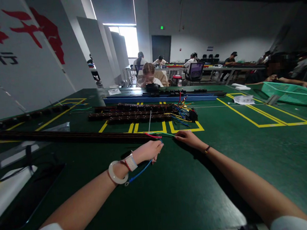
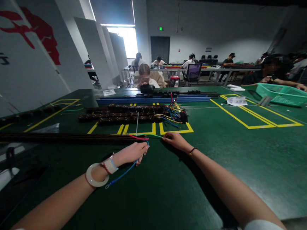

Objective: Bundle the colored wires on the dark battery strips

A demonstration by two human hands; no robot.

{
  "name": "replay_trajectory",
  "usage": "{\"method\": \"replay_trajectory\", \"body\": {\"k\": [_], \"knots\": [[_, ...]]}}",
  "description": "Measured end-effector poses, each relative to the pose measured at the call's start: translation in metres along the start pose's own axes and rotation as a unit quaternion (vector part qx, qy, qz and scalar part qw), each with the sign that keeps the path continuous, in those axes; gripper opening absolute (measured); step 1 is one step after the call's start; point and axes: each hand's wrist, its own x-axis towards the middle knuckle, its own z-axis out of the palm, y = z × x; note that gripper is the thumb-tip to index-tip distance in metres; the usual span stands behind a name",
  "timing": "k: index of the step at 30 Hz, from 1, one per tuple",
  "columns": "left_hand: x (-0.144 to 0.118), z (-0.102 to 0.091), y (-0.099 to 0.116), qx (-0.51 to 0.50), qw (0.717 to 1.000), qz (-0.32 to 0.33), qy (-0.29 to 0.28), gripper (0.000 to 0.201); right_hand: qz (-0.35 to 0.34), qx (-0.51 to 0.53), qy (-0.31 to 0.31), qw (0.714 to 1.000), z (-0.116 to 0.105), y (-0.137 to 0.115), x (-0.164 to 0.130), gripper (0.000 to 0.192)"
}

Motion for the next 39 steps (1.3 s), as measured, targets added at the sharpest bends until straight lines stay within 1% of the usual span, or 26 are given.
{"method": "replay_trajectory", "body": {"k": [2, 4, 5, 7, 9, 11, 12, 13, 14, 15, 17, 18, 19, 20, 21, 23, 25, 26, 28, 30, 31, 33, 35, 36, 37, 39], "knots": [[-0.005, -0.003, -0.003, -0.004, 1.000, 0.014, 0.005, 0.038, -0.008, -0.017, 0.009, 1.000, 0.001, -0.001, 0.000, 0.030], [-0.012, -0.008, -0.008, 0.003, 0.999, 0.026, 0.029, 0.039, -0.021, -0.036, 0.024, 0.999, 0.001, -0.001, -0.001, 0.029], [-0.017, -0.012, -0.013, 0.018, 0.998, 0.034, 0.053, 0.039, -0.024, -0.040, 0.032, 0.998, 0.001, -0.001, -0.002, 0.028], [-0.029, -0.019, -0.024, 0.082, 0.988, 0.050, 0.125, 0.040, -0.038, -0.072, 0.070, 0.994, -0.002, -0.005, -0.003, 0.028], [-0.040, -0.028, -0.040, 0.167, 0.962, 0.058, 0.210, 0.039, -0.083, -0.142, 0.133, 0.977, -0.006, -0.016, -0.007, 0.029], [-0.050, -0.037, -0.060, 0.237, 0.927, 0.073, 0.280, 0.035, -0.145, -0.206, 0.173, 0.952, -0.007, -0.037, -0.012, 0.030], [-0.053, -0.041, -0.071, 0.268, 0.912, 0.090, 0.298, 0.034, -0.186, -0.224, 0.167, 0.942, -0.004, -0.052, -0.015, 0.030], [-0.055, -0.045, -0.082, 0.298, 0.896, 0.104, 0.312, 0.035, -0.225, -0.227, 0.145, 0.937, 0.002, -0.069, -0.018, 0.029], [-0.056, -0.049, -0.093, 0.326, 0.882, 0.115, 0.321, 0.037, -0.290, -0.240, 0.114, 0.919, 0.010, -0.086, -0.021, 0.029], [-0.056, -0.053, -0.103, 0.352, 0.869, 0.124, 0.326, 0.041, -0.361, -0.257, 0.084, 0.892, 0.021, -0.104, -0.023, 0.030], [-0.054, -0.059, -0.122, 0.397, 0.845, 0.133, 0.333, 0.049, -0.465, -0.302, 0.043, 0.831, 0.045, -0.134, -0.024, 0.032], [-0.052, -0.062, -0.130, 0.414, 0.835, 0.134, 0.336, 0.052, -0.493, -0.330, 0.033, 0.804, 0.057, -0.144, -0.022, 0.033], [-0.051, -0.065, -0.136, 0.428, 0.827, 0.133, 0.338, 0.055, -0.500, -0.357, 0.029, 0.788, 0.067, -0.151, -0.018, 0.034], [-0.051, -0.067, -0.142, 0.438, 0.822, 0.130, 0.341, 0.058, -0.486, -0.382, 0.033, 0.785, 0.075, -0.155, -0.014, 0.035], [-0.051, -0.070, -0.146, 0.444, 0.819, 0.125, 0.341, 0.060, -0.449, -0.399, 0.044, 0.798, 0.080, -0.155, -0.010, 0.036], [-0.054, -0.075, -0.154, 0.450, 0.819, 0.111, 0.338, 0.062, -0.327, -0.400, 0.087, 0.852, 0.081, -0.146, -0.002, 0.039], [-0.060, -0.080, -0.159, 0.451, 0.823, 0.094, 0.332, 0.064, -0.212, -0.371, 0.132, 0.894, 0.072, -0.131, 0.002, 0.039], [-0.064, -0.083, -0.161, 0.451, 0.826, 0.086, 0.328, 0.065, -0.173, -0.353, 0.143, 0.908, 0.066, -0.123, 0.001, 0.036], [-0.071, -0.089, -0.165, 0.448, 0.832, 0.075, 0.318, 0.066, -0.128, -0.327, 0.139, 0.926, 0.052, -0.110, -0.005, 0.025], [-0.075, -0.096, -0.169, 0.447, 0.839, 0.066, 0.302, 0.065, -0.097, -0.316, 0.125, 0.935, 0.043, -0.101, -0.011, 0.016], [-0.077, -0.100, -0.170, 0.448, 0.842, 0.063, 0.292, 0.064, -0.089, -0.316, 0.119, 0.937, 0.040, -0.098, -0.013, 0.019], [-0.078, -0.107, -0.170, 0.453, 0.848, 0.065, 0.267, 0.061, -0.097, -0.324, 0.111, 0.934, 0.040, -0.097, -0.012, 0.042], [-0.079, -0.114, -0.169, 0.460, 0.851, 0.073, 0.244, 0.058, -0.114, -0.330, 0.096, 0.932, 0.045, -0.097, -0.003, 0.067], [-0.079, -0.117, -0.169, 0.463, 0.851, 0.077, 0.235, 0.058, -0.115, -0.331, 0.087, 0.932, 0.048, -0.097, 0.003, 0.075], [-0.079, -0.120, -0.169, 0.466, 0.851, 0.080, 0.229, 0.058, -0.110, -0.331, 0.077, 0.934, 0.051, -0.096, 0.011, 0.079], [-0.080, -0.126, -0.170, 0.471, 0.850, 0.084, 0.221, 0.058, -0.092, -0.325, 0.044, 0.940, 0.055, -0.095, 0.028, 0.077]]}}
